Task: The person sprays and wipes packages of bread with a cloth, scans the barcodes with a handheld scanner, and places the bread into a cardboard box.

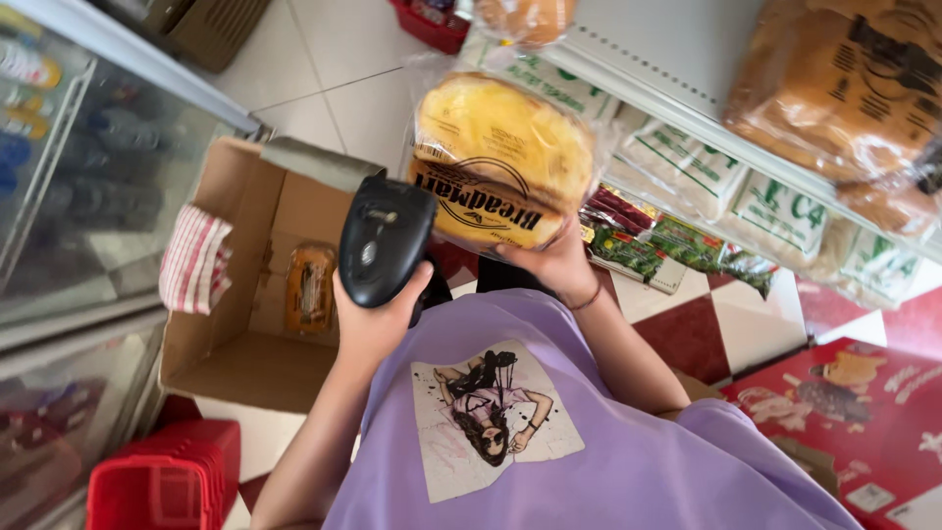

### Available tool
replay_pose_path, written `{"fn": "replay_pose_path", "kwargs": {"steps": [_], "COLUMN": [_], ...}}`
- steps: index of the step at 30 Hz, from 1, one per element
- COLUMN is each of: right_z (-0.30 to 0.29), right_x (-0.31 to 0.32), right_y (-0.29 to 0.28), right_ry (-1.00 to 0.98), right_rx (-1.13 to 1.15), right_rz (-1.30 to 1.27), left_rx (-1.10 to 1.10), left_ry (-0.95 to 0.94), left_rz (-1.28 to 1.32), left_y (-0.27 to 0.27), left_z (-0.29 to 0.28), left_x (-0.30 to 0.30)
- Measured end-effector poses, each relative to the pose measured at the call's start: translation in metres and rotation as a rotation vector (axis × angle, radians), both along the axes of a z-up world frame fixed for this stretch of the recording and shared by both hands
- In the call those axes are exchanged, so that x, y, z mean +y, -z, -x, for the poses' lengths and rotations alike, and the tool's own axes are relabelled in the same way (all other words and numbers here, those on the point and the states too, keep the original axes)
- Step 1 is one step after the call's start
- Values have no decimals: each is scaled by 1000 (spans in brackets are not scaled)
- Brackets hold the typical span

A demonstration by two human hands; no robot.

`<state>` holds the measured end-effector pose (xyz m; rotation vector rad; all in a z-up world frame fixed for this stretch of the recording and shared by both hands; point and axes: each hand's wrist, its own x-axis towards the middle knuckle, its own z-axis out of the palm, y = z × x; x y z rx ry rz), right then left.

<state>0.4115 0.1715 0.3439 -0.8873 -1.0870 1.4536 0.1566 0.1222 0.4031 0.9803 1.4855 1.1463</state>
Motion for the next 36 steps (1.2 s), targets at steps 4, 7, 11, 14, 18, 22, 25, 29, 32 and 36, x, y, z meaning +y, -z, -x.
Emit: {"fn": "replay_pose_path", "kwargs": {"steps": [4, 7, 11, 14, 18, 22, 25, 29, 32, 36], "right_z": [7, 10, 7, -4, -39, -30, -27, -27, -28, -29], "right_x": [-28, -42, -44, -44, -43, -48, -52, -43, -13, 31], "right_y": [13, 0, -38, -60, -58, -28, -20, -19, -12, -5], "right_ry": [169, 128, -356, -230, -234, -41, 103, 292, 378, 442], "right_rx": [-77, -175, 292, 640, 648, 45, 318, 668, 786, 796], "right_rz": [-107, -184, 24, 58, 247, 275, 274, 223, 182, 128], "left_rx": [-480, -870, -875, -756, -511, -237, -182, -619, -802, -746], "left_ry": [213, 359, 528, 549, 588, 654, 653, 582, 683, 697], "left_rz": [17, 23, -292, -252, -107, -57, -145, -240, -101, -61], "left_y": [19, 35, 46, 34, -1, -26, -26, -21, -8, 20], "left_z": [1, -9, 0, 18, 34, 31, 34, 25, -7, -55], "left_x": [4, 10, 30, 53, 78, 89, 96, 106, 104, 93]}}
